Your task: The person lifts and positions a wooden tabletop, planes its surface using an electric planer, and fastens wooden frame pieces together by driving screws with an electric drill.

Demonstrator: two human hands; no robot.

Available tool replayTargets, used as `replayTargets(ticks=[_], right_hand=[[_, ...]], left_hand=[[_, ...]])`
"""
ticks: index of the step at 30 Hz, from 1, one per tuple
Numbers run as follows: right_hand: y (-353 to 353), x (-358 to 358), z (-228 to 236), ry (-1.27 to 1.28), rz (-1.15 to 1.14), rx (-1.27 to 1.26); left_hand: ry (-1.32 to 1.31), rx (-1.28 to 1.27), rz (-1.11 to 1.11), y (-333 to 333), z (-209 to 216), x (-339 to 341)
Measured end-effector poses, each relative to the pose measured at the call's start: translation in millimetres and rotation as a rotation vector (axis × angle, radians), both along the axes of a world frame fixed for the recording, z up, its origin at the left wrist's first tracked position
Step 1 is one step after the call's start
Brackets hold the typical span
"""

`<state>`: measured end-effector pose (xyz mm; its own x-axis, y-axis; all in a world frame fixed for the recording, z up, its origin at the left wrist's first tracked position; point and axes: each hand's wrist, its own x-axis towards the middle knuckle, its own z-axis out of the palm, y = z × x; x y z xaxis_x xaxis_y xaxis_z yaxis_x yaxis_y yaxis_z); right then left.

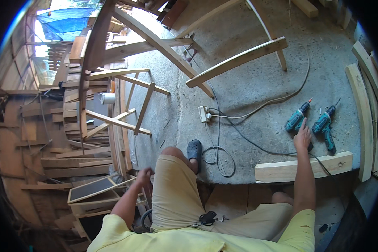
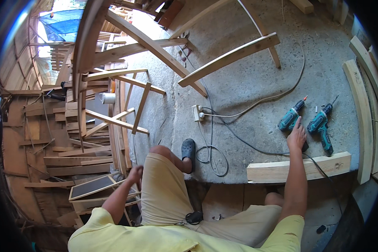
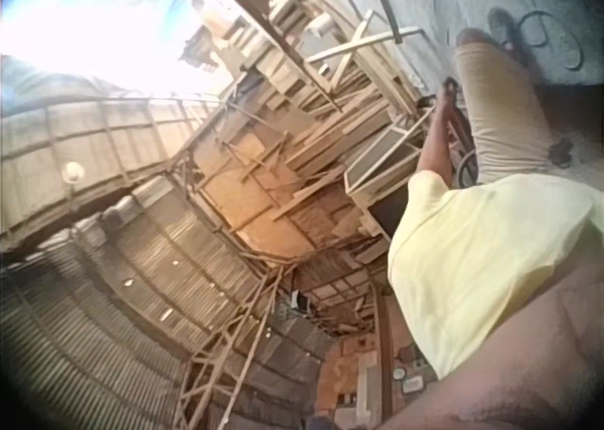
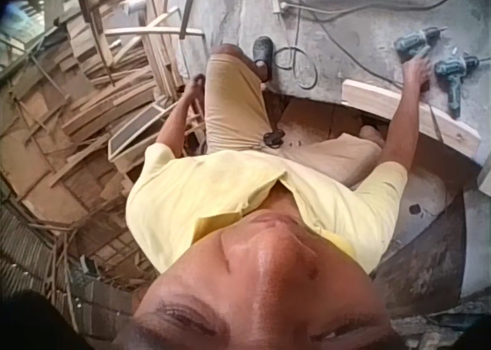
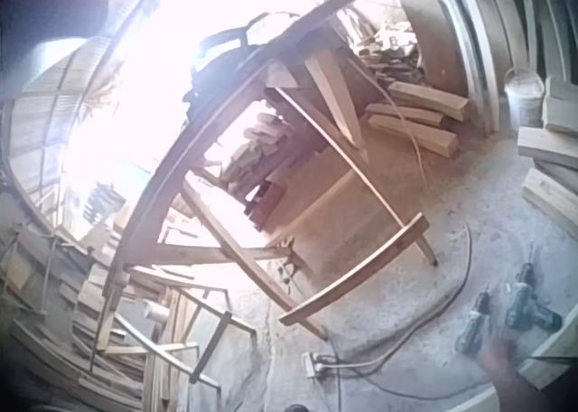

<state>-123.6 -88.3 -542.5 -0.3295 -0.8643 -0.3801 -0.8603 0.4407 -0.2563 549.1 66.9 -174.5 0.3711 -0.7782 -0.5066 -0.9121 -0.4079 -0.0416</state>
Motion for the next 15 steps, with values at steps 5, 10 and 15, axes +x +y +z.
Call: replayTargets(ticks=[5, 10, 15], right_hand=[[-4, 12, -33, 0.175, -0.128, -0.075], [-19, 62, 14, 0.022, -0.195, -0.329], [-36, 197, 63, -0.617, -0.400, -0.635]], left_hand=[[0.277, -0.375, -0.339, -231, -109, 8], [0.564, -0.414, -0.256, -397, -201, 16], [1.067, -0.455, -0.175, -517, -243, -1]])
